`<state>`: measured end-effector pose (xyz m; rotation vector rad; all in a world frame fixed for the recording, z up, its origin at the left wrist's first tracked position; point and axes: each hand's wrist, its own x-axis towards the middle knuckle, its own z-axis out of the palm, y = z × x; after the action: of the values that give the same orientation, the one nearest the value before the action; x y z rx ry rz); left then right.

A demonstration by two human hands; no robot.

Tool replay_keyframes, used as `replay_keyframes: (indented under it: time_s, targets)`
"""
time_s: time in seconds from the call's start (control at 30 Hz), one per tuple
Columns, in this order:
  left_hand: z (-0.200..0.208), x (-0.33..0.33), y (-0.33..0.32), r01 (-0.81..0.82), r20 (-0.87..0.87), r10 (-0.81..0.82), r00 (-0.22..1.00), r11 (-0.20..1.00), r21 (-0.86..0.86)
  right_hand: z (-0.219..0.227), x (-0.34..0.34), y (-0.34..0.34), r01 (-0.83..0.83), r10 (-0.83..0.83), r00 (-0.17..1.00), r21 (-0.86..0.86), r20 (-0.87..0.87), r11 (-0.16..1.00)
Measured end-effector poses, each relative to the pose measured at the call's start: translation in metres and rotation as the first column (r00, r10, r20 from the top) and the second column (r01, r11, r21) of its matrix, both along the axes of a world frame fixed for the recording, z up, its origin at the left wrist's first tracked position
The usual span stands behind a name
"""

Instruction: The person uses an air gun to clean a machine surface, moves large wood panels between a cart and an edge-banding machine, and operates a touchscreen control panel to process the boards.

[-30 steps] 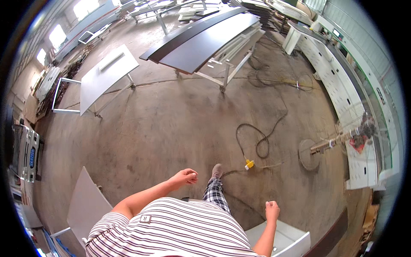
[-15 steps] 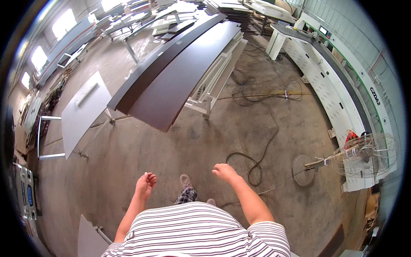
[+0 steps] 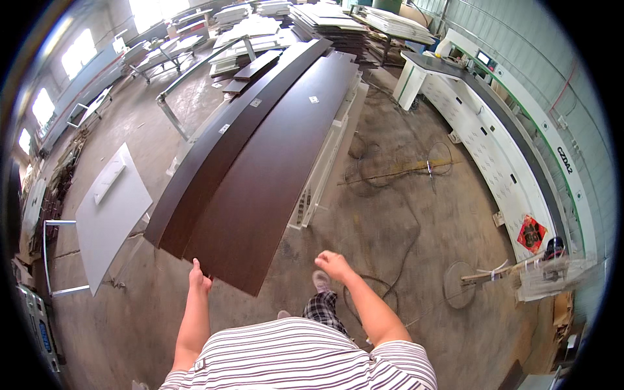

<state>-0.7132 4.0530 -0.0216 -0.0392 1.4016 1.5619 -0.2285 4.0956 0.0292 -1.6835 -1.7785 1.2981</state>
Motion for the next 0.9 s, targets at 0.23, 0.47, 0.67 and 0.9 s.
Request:
replay_keyframes:
  time_s: [0.23,0.47,0.67,0.9]
  targets:
    - [-0.002,0.024,0.007,-0.176,0.008,0.176,0.984,0.984,0.001,-0.043,0.011,0.277,0.478,-0.508,0.773,-0.176,-0.380,0.860]
    - [0.041,0.080,-0.042,-0.389,0.017,0.398,0.917,0.905,-0.170,-0.034,0.016,0.427,0.513,-0.658,0.575,-0.411,-0.487,0.753]
    - [0.070,0.095,-0.057,-0.514,-0.337,0.420,0.843,0.814,-0.272,-0.104,0.044,0.470,0.566,-0.701,0.368,-0.451,-0.611,0.690]
    - [0.121,0.081,-0.130,-0.666,-0.531,0.502,0.683,0.726,-0.170,-0.040,0.000,0.373,0.149,-0.665,0.161,-0.648,-0.729,0.747]
